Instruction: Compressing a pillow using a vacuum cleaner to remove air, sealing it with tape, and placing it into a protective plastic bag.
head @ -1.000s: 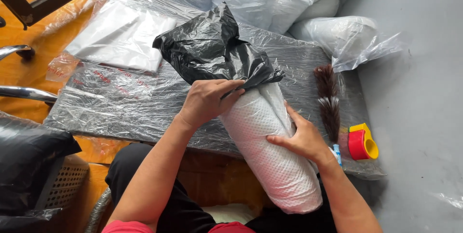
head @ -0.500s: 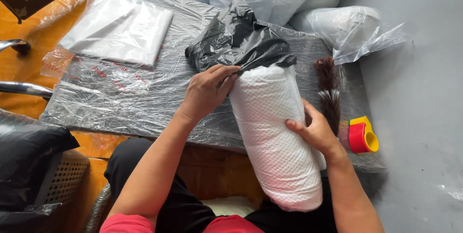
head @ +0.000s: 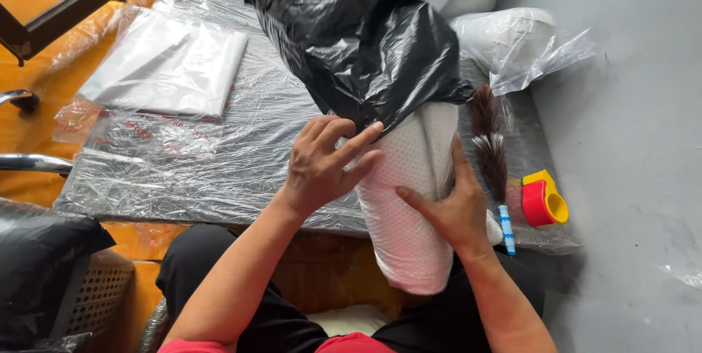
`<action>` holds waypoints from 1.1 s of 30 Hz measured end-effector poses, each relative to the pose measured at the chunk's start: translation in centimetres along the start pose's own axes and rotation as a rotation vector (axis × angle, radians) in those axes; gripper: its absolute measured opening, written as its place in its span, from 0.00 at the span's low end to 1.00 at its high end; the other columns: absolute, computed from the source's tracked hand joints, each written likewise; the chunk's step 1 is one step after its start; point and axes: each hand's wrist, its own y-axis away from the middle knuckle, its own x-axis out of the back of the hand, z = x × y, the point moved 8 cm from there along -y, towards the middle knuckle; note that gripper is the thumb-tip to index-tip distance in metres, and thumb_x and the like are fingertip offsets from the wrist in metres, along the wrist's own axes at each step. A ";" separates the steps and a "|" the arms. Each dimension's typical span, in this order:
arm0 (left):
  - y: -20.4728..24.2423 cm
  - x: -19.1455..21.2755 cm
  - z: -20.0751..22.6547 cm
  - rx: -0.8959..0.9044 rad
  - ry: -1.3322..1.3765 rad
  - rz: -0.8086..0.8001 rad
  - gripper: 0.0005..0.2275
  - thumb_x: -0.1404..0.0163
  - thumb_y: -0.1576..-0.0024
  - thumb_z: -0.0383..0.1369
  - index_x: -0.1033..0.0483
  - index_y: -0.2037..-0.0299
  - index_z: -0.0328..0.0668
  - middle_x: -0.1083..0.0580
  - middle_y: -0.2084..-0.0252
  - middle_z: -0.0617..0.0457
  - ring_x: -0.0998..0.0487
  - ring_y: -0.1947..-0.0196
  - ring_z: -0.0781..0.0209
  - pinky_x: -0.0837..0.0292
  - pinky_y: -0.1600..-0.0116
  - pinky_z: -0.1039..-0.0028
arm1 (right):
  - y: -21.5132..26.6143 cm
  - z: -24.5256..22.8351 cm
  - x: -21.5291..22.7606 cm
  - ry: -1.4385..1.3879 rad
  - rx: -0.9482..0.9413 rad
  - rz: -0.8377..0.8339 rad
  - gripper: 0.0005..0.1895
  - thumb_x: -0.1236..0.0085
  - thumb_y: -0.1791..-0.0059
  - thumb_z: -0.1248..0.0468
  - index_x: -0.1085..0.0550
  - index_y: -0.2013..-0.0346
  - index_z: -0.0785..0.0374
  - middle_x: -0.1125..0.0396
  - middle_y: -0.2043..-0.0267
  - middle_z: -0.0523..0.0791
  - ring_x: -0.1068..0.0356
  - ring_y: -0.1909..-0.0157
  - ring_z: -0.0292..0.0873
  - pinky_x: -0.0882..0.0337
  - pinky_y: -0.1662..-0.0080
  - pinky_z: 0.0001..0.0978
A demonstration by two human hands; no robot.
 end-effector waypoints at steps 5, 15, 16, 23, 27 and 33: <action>-0.4 0.4 -1.9 0.454 0.469 0.325 0.27 0.37 0.42 0.36 0.36 0.39 0.32 0.27 0.65 0.53 0.23 0.59 0.56 0.28 0.41 0.61 | 0.8 -0.6 0.5 -0.169 0.177 0.420 0.75 0.16 0.74 0.46 0.51 0.23 0.63 0.42 0.31 0.60 0.38 0.32 0.62 0.37 0.34 0.51; 4.8 -6.6 -5.9 0.548 0.740 0.029 0.43 0.40 0.44 0.48 0.50 0.25 0.33 0.36 0.32 0.37 0.37 0.30 0.46 0.46 0.27 0.54 | 0.1 6.0 -6.3 -0.374 0.104 0.296 0.80 0.17 0.71 0.45 0.63 0.23 0.69 0.54 0.26 0.66 0.48 0.27 0.66 0.47 0.31 0.60; 5.0 -6.5 -6.0 0.551 0.724 0.037 0.44 0.40 0.44 0.49 0.50 0.25 0.33 0.36 0.33 0.37 0.36 0.31 0.46 0.45 0.27 0.54 | -0.1 7.3 -5.6 -0.354 0.170 0.285 0.60 0.41 0.61 0.36 0.52 0.27 0.69 0.48 0.30 0.62 0.44 0.28 0.62 0.44 0.32 0.55; 2.6 -6.2 -4.7 0.496 0.668 0.016 0.50 0.37 0.50 0.54 0.51 0.25 0.33 0.43 0.27 0.38 0.41 0.27 0.42 0.47 0.24 0.52 | -5.6 2.7 4.4 -0.543 0.278 0.405 0.18 0.54 0.40 0.56 0.34 0.42 0.68 0.35 0.51 0.49 0.29 0.47 0.44 0.30 0.43 0.38; 2.3 -6.1 -4.4 0.487 0.646 0.005 0.51 0.39 0.50 0.57 0.53 0.25 0.31 0.45 0.27 0.36 0.43 0.26 0.39 0.48 0.25 0.49 | -4.9 2.9 4.1 -0.562 0.260 0.452 0.10 0.51 0.40 0.61 0.35 0.56 0.66 0.38 0.46 0.51 0.32 0.50 0.41 0.31 0.46 0.35; 1.1 -5.5 -3.3 0.491 0.624 -0.038 0.49 0.45 0.47 0.61 0.52 0.25 0.32 0.47 0.26 0.36 0.47 0.24 0.38 0.50 0.24 0.44 | -3.6 5.5 3.4 -0.684 0.109 0.327 0.09 0.50 0.41 0.64 0.35 0.63 0.63 0.38 0.44 0.47 0.36 0.46 0.37 0.35 0.44 0.34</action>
